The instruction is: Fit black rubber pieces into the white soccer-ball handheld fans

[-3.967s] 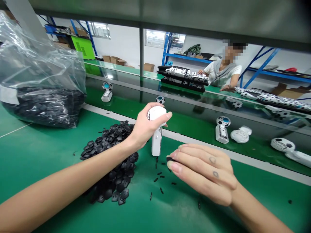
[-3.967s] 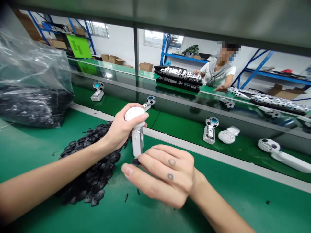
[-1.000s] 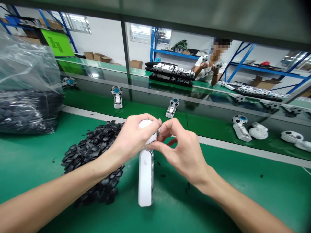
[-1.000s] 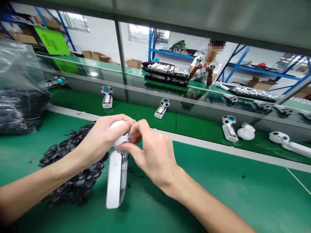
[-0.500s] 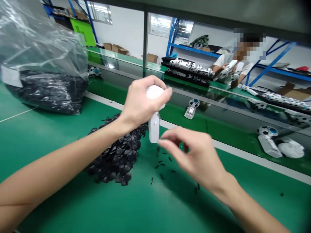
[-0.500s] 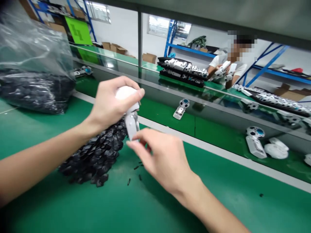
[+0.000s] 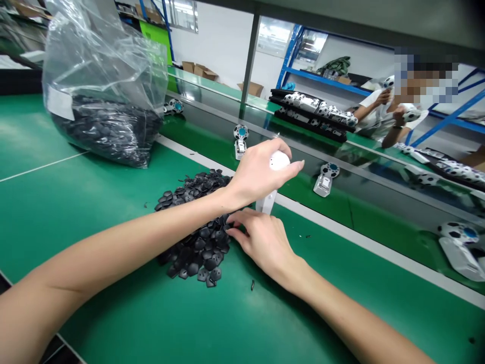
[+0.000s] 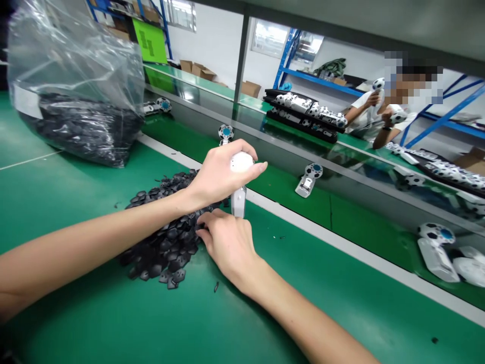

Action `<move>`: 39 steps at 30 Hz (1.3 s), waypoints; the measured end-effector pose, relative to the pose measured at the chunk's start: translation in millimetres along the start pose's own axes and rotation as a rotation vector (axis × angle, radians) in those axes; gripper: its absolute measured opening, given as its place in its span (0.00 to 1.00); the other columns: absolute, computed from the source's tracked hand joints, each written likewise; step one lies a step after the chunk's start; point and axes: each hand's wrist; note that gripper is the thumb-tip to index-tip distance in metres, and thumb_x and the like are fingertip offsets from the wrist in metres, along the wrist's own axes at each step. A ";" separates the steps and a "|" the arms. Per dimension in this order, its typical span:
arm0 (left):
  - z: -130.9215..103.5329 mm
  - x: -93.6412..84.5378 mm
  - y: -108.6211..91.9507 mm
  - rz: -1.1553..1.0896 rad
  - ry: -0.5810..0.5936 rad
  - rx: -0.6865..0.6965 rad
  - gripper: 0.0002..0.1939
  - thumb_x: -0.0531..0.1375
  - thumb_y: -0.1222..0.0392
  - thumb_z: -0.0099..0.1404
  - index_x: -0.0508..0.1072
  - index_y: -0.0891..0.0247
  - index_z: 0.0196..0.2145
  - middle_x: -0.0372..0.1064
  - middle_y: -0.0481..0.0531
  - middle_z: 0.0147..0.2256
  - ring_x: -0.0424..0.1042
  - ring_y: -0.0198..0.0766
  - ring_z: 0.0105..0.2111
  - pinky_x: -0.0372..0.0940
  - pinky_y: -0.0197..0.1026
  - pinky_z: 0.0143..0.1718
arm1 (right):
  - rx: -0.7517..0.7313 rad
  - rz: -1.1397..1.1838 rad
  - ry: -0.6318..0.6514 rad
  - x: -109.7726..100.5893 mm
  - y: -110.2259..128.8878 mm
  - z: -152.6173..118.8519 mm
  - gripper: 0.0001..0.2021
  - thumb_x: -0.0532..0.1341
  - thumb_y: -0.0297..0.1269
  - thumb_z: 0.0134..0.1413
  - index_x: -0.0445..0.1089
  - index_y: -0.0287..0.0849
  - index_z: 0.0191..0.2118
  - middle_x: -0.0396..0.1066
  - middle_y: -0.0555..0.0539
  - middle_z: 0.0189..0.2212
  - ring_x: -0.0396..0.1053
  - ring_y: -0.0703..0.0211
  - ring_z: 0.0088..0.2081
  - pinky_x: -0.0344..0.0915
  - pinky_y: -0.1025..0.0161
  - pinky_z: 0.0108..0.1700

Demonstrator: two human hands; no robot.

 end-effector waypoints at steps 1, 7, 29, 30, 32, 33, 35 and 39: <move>0.2 0.0 0.3 -0.008 0.004 0.000 0.12 0.68 0.51 0.67 0.75 0.61 0.36 0.77 0.50 0.36 0.72 0.40 0.37 0.62 0.41 0.41 | -0.009 -0.012 0.007 1.3 -0.1 -0.5 0.07 0.70 0.32 0.66 0.81 0.46 0.47 0.84 0.49 0.44 0.82 0.48 0.40 0.66 0.59 0.32; 0.8 0.3 3.3 -0.047 0.003 -0.013 0.11 0.67 0.52 0.67 0.75 0.61 0.35 0.78 0.50 0.37 0.72 0.39 0.36 0.62 0.41 0.39 | -0.270 -0.012 -0.263 2.1 -16.3 -15.8 0.04 0.67 0.34 0.70 0.78 0.46 0.40 0.84 0.51 0.38 0.81 0.56 0.36 0.65 0.62 0.32; 21.7 -15.4 20.1 -0.627 0.134 -0.496 0.19 0.74 0.47 0.56 0.78 0.63 0.36 0.77 0.52 0.34 0.73 0.38 0.31 0.66 0.39 0.32 | -0.316 0.386 -0.737 -41.6 -31.0 -33.8 0.12 0.64 0.25 0.69 0.77 0.46 0.53 0.82 0.49 0.39 0.79 0.60 0.36 0.78 0.62 0.42; 22.8 -17.0 20.8 -0.687 0.175 -0.552 0.22 0.75 0.46 0.54 0.78 0.63 0.38 0.77 0.53 0.34 0.75 0.38 0.31 0.68 0.39 0.33 | -0.299 0.417 -0.750 -45.9 -31.2 -32.8 0.12 0.63 0.25 0.69 0.78 0.46 0.51 0.82 0.49 0.40 0.79 0.61 0.37 0.78 0.63 0.42; 24.4 -19.3 21.6 -0.757 0.224 -0.615 0.24 0.76 0.46 0.53 0.77 0.64 0.39 0.77 0.53 0.33 0.76 0.40 0.32 0.72 0.41 0.35 | -0.269 0.475 -0.794 -54.7 -32.1 -31.8 0.09 0.65 0.24 0.67 0.80 0.45 0.45 0.83 0.50 0.39 0.79 0.61 0.37 0.78 0.64 0.41; 24.7 -19.7 21.7 -0.768 0.237 -0.621 0.24 0.76 0.45 0.53 0.76 0.64 0.38 0.77 0.54 0.32 0.77 0.41 0.32 0.73 0.42 0.35 | -0.247 0.506 -0.819 -58.5 -32.6 -31.6 0.09 0.66 0.24 0.66 0.81 0.45 0.43 0.83 0.50 0.38 0.80 0.62 0.36 0.77 0.64 0.40; 23.7 -18.8 21.6 -0.769 0.262 -0.600 0.23 0.75 0.45 0.54 0.75 0.64 0.37 0.76 0.54 0.30 0.77 0.43 0.32 0.73 0.42 0.34 | -0.184 0.582 -0.845 -64.2 -33.9 -31.1 0.07 0.68 0.26 0.64 0.83 0.46 0.39 0.84 0.52 0.36 0.80 0.62 0.34 0.77 0.65 0.38; 15.8 -10.4 18.7 -0.744 0.247 -0.493 0.23 0.71 0.40 0.58 0.74 0.64 0.32 0.74 0.54 0.26 0.74 0.39 0.26 0.68 0.37 0.26 | -0.026 0.825 -0.787 -69.3 -36.5 -27.8 0.03 0.71 0.32 0.59 0.85 0.46 0.37 0.84 0.51 0.33 0.81 0.60 0.31 0.78 0.66 0.34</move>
Point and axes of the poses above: each hand's wrist, its own z-axis towards the middle knuckle, its own x-axis out of the palm, y = z × x
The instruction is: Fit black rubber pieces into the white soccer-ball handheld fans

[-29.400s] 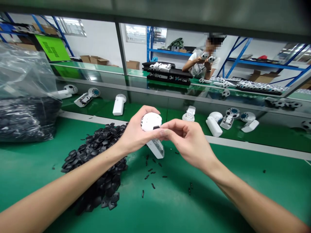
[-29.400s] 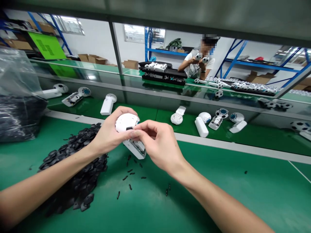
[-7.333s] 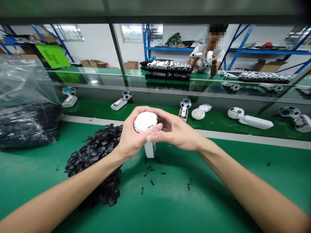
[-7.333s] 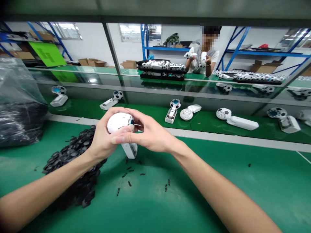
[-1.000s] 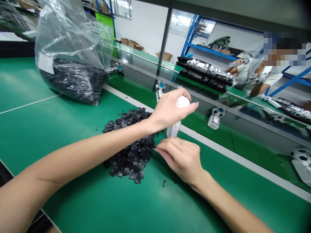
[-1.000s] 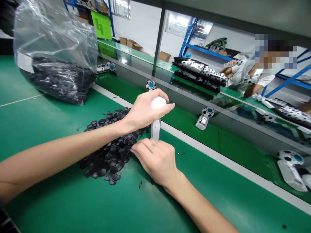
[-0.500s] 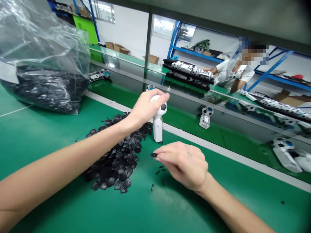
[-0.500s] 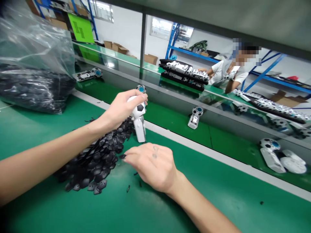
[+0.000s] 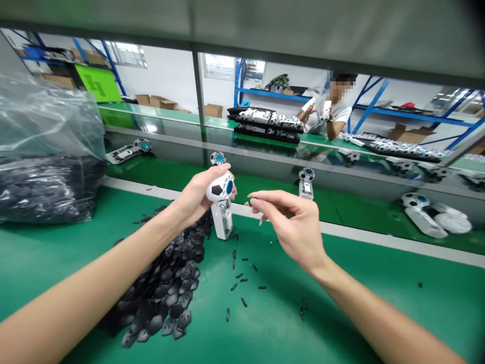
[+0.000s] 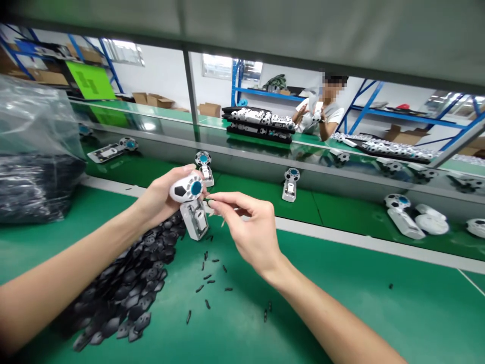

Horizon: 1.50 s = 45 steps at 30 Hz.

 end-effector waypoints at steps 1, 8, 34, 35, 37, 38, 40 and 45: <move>-2.0 2.8 2.4 0.001 -0.016 0.042 0.23 0.70 0.40 0.59 0.74 0.64 0.30 0.74 0.54 0.25 0.72 0.38 0.24 0.66 0.36 0.24 | 0.060 0.050 -0.002 0.2 0.0 1.3 0.02 0.73 0.33 0.58 0.84 0.45 0.37 0.84 0.50 0.31 0.81 0.60 0.31 0.78 0.66 0.32; -22.5 13.1 12.3 0.246 -0.122 0.595 0.23 0.60 0.41 0.72 0.81 0.63 0.31 0.76 0.54 0.27 0.71 0.39 0.22 0.63 0.40 0.21 | 0.358 0.341 0.067 1.2 13.6 4.7 0.17 0.81 0.46 0.44 0.78 0.41 0.31 0.81 0.48 0.24 0.81 0.58 0.29 0.78 0.66 0.33; -45.3 19.6 -8.4 0.911 0.098 1.286 0.08 0.55 0.61 0.72 0.72 0.59 0.35 0.71 0.51 0.24 0.70 0.39 0.21 0.59 0.44 0.22 | 0.642 0.526 0.325 0.5 23.8 -4.5 0.25 0.86 0.44 0.33 0.71 0.40 0.29 0.78 0.52 0.22 0.75 0.64 0.25 0.74 0.68 0.32; -46.4 20.0 -10.2 0.918 0.107 1.284 0.09 0.55 0.60 0.72 0.72 0.59 0.35 0.72 0.51 0.24 0.71 0.39 0.21 0.60 0.44 0.22 | 0.666 0.534 0.343 -0.1 23.4 -4.1 0.27 0.86 0.44 0.33 0.70 0.41 0.30 0.78 0.53 0.22 0.76 0.63 0.25 0.74 0.67 0.32; -49.2 21.2 -13.3 0.909 0.120 1.248 0.10 0.54 0.60 0.73 0.73 0.59 0.34 0.73 0.50 0.25 0.71 0.38 0.21 0.61 0.43 0.22 | 0.697 0.541 0.380 -1.1 23.1 -3.5 0.30 0.86 0.45 0.34 0.66 0.43 0.33 0.78 0.54 0.22 0.76 0.63 0.24 0.74 0.67 0.32; -50.7 22.0 -14.3 0.888 0.122 1.226 0.11 0.53 0.59 0.74 0.73 0.59 0.34 0.73 0.50 0.25 0.71 0.37 0.21 0.61 0.42 0.22 | 0.699 0.541 0.395 -1.3 23.4 -3.4 0.31 0.86 0.45 0.35 0.64 0.43 0.33 0.78 0.54 0.22 0.77 0.63 0.25 0.74 0.68 0.32; -53.2 23.2 -15.0 0.845 0.111 1.164 0.13 0.53 0.58 0.75 0.73 0.59 0.33 0.74 0.50 0.26 0.71 0.36 0.22 0.62 0.41 0.23 | 0.681 0.538 0.419 -0.5 24.6 -3.9 0.32 0.85 0.46 0.38 0.61 0.44 0.33 0.78 0.55 0.22 0.77 0.63 0.25 0.74 0.68 0.32; -57.3 23.0 -12.0 0.811 0.042 1.057 0.16 0.54 0.53 0.77 0.76 0.58 0.33 0.74 0.51 0.25 0.68 0.36 0.20 0.59 0.43 0.22 | 0.536 0.477 0.344 6.6 26.9 -9.0 0.31 0.82 0.51 0.43 0.60 0.47 0.36 0.76 0.57 0.22 0.76 0.62 0.24 0.73 0.66 0.29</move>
Point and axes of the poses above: each hand's wrist, its own z-axis towards the middle knuckle, its own x-axis out of the palm, y = z × x
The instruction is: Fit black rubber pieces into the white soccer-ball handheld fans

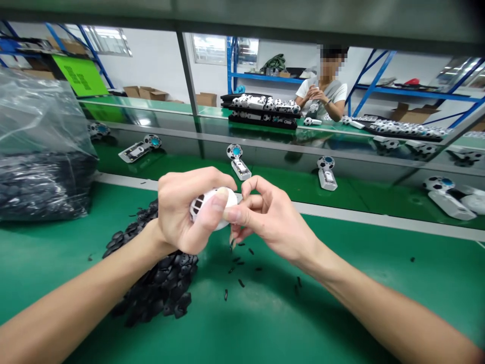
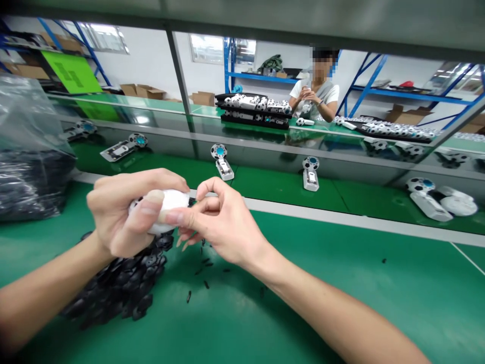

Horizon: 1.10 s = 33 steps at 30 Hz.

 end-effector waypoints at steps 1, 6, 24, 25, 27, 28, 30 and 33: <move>-0.7 0.2 -0.8 -0.015 -0.005 -0.032 0.17 0.54 0.51 0.77 0.76 0.58 0.32 0.73 0.51 0.25 0.67 0.36 0.19 0.59 0.43 0.22 | -0.044 -0.024 -0.026 1.6 -1.0 -0.2 0.30 0.82 0.52 0.44 0.59 0.47 0.36 0.75 0.58 0.22 0.75 0.62 0.25 0.72 0.67 0.28; 3.1 7.1 -0.4 -0.189 -0.045 -0.251 0.24 0.58 0.41 0.75 0.79 0.58 0.29 0.74 0.51 0.24 0.67 0.35 0.19 0.59 0.42 0.22 | -0.168 -0.159 -0.074 7.6 -2.8 1.6 0.27 0.77 0.57 0.51 0.60 0.48 0.35 0.70 0.59 0.21 0.71 0.62 0.22 0.65 0.66 0.24; 8.8 22.7 68.9 -0.511 -0.343 -0.937 0.25 0.66 0.38 0.69 0.69 0.61 0.28 0.68 0.50 0.23 0.68 0.36 0.20 0.63 0.39 0.20 | 0.097 -1.389 0.184 29.5 -64.7 41.0 0.12 0.67 0.43 0.70 0.81 0.46 0.53 0.85 0.43 0.37 0.83 0.39 0.44 0.71 0.53 0.41; 8.7 22.5 67.9 -0.507 -0.331 -0.932 0.24 0.65 0.39 0.70 0.69 0.61 0.28 0.68 0.50 0.24 0.68 0.36 0.20 0.62 0.39 0.20 | 0.099 -1.379 0.185 29.3 -66.4 41.7 0.11 0.67 0.43 0.70 0.82 0.46 0.51 0.85 0.43 0.37 0.83 0.40 0.43 0.70 0.54 0.41; 8.1 22.4 66.8 -0.498 -0.310 -0.919 0.25 0.64 0.39 0.71 0.68 0.61 0.27 0.68 0.50 0.24 0.69 0.36 0.21 0.61 0.38 0.21 | 0.092 -1.365 0.174 27.6 -69.5 41.5 0.08 0.68 0.41 0.69 0.82 0.46 0.48 0.85 0.45 0.38 0.82 0.43 0.42 0.68 0.55 0.39; 7.7 22.5 66.7 -0.494 -0.301 -0.914 0.25 0.63 0.39 0.71 0.68 0.61 0.27 0.68 0.50 0.24 0.69 0.36 0.21 0.61 0.38 0.21 | 0.078 -1.356 0.165 26.0 -70.9 40.4 0.07 0.68 0.40 0.69 0.81 0.47 0.46 0.85 0.46 0.38 0.82 0.44 0.41 0.68 0.56 0.38; 7.1 23.1 66.3 -0.487 -0.292 -0.909 0.25 0.63 0.40 0.72 0.67 0.61 0.27 0.68 0.50 0.24 0.69 0.35 0.22 0.62 0.38 0.23 | 0.005 -1.315 0.146 20.7 -73.3 36.3 0.04 0.69 0.39 0.67 0.81 0.47 0.42 0.84 0.49 0.37 0.81 0.48 0.38 0.67 0.58 0.37; 7.2 23.7 64.4 -0.488 -0.289 -0.900 0.24 0.64 0.41 0.71 0.68 0.62 0.26 0.67 0.50 0.24 0.68 0.34 0.23 0.61 0.37 0.24 | -0.304 -1.205 0.164 8.4 -72.8 25.3 0.03 0.69 0.37 0.68 0.80 0.47 0.40 0.84 0.51 0.37 0.80 0.56 0.36 0.68 0.62 0.37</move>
Point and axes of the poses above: each hand's wrist, its own z-axis towards the middle knuckle, its own x-axis out of the palm, y = z × x
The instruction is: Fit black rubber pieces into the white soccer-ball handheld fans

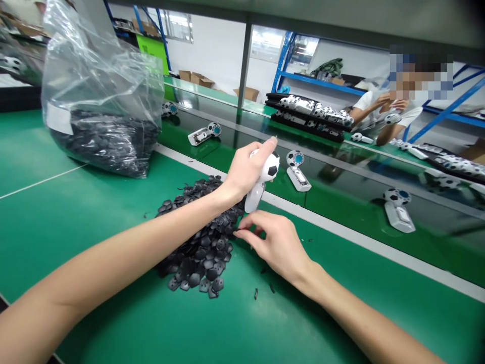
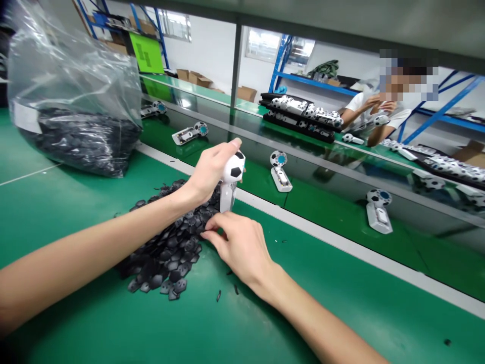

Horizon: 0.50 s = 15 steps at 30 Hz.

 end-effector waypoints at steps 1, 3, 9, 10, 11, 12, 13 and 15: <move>-0.7 0.4 -0.7 0.002 0.011 -0.003 0.24 0.64 0.41 0.70 0.68 0.62 0.26 0.67 0.49 0.24 0.67 0.34 0.23 0.61 0.37 0.24 | -0.130 -0.013 -0.085 -4.1 -1.9 -5.4 0.04 0.68 0.36 0.69 0.79 0.47 0.40 0.84 0.51 0.37 0.80 0.58 0.36 0.69 0.63 0.36; -2.1 0.8 -2.6 0.023 0.047 -0.014 0.24 0.64 0.40 0.70 0.69 0.62 0.26 0.66 0.49 0.24 0.66 0.33 0.22 0.60 0.37 0.23 | -0.406 -0.111 -0.263 -16.6 -3.5 -16.2 0.05 0.66 0.32 0.70 0.79 0.45 0.40 0.84 0.50 0.37 0.81 0.60 0.34 0.70 0.64 0.34; -3.2 -1.5 -5.0 0.125 0.094 0.001 0.25 0.64 0.37 0.69 0.72 0.62 0.29 0.70 0.50 0.25 0.69 0.35 0.23 0.58 0.37 0.23 | -0.712 -0.337 -0.305 -62.2 6.2 -39.5 0.13 0.63 0.25 0.67 0.79 0.49 0.48 0.86 0.49 0.43 0.85 0.56 0.41 0.77 0.62 0.40; -2.8 -2.2 -4.7 0.135 0.090 -0.002 0.25 0.64 0.36 0.69 0.73 0.62 0.29 0.71 0.51 0.25 0.70 0.36 0.24 0.58 0.38 0.22 | -0.705 -0.349 -0.295 -64.8 6.7 -41.6 0.12 0.64 0.25 0.67 0.79 0.49 0.49 0.85 0.50 0.44 0.85 0.56 0.42 0.78 0.62 0.40; -2.4 -2.8 -4.4 0.143 0.086 -0.004 0.25 0.64 0.36 0.68 0.73 0.62 0.30 0.72 0.51 0.25 0.71 0.37 0.24 0.58 0.38 0.22 | -0.704 -0.352 -0.310 -65.3 6.4 -43.4 0.12 0.64 0.26 0.67 0.79 0.49 0.49 0.85 0.49 0.45 0.85 0.55 0.42 0.78 0.62 0.40; -2.0 -3.5 -4.2 0.147 0.083 -0.007 0.25 0.64 0.35 0.68 0.73 0.62 0.30 0.72 0.51 0.26 0.72 0.38 0.24 0.59 0.38 0.22 | -0.703 -0.348 -0.341 -64.0 5.2 -44.7 0.11 0.64 0.26 0.67 0.79 0.48 0.49 0.85 0.49 0.46 0.85 0.55 0.42 0.78 0.62 0.40; -1.5 -4.1 -4.0 0.150 0.082 -0.010 0.25 0.64 0.35 0.68 0.73 0.62 0.30 0.72 0.51 0.26 0.72 0.38 0.24 0.59 0.38 0.22 | -0.706 -0.341 -0.377 -61.6 3.6 -45.6 0.11 0.64 0.26 0.67 0.79 0.48 0.48 0.85 0.49 0.47 0.85 0.56 0.43 0.79 0.62 0.40; -0.8 -5.1 -3.9 0.159 0.084 -0.009 0.25 0.64 0.35 0.68 0.73 0.62 0.30 0.73 0.52 0.26 0.72 0.38 0.24 0.60 0.38 0.23 | -0.713 -0.317 -0.461 -57.0 0.9 -46.4 0.11 0.63 0.27 0.68 0.79 0.49 0.48 0.84 0.48 0.48 0.85 0.55 0.43 0.80 0.62 0.40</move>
Point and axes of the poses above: each hand's wrist, its own z-axis towards the middle knuckle, its own x-axis out of the palm, y = z × x
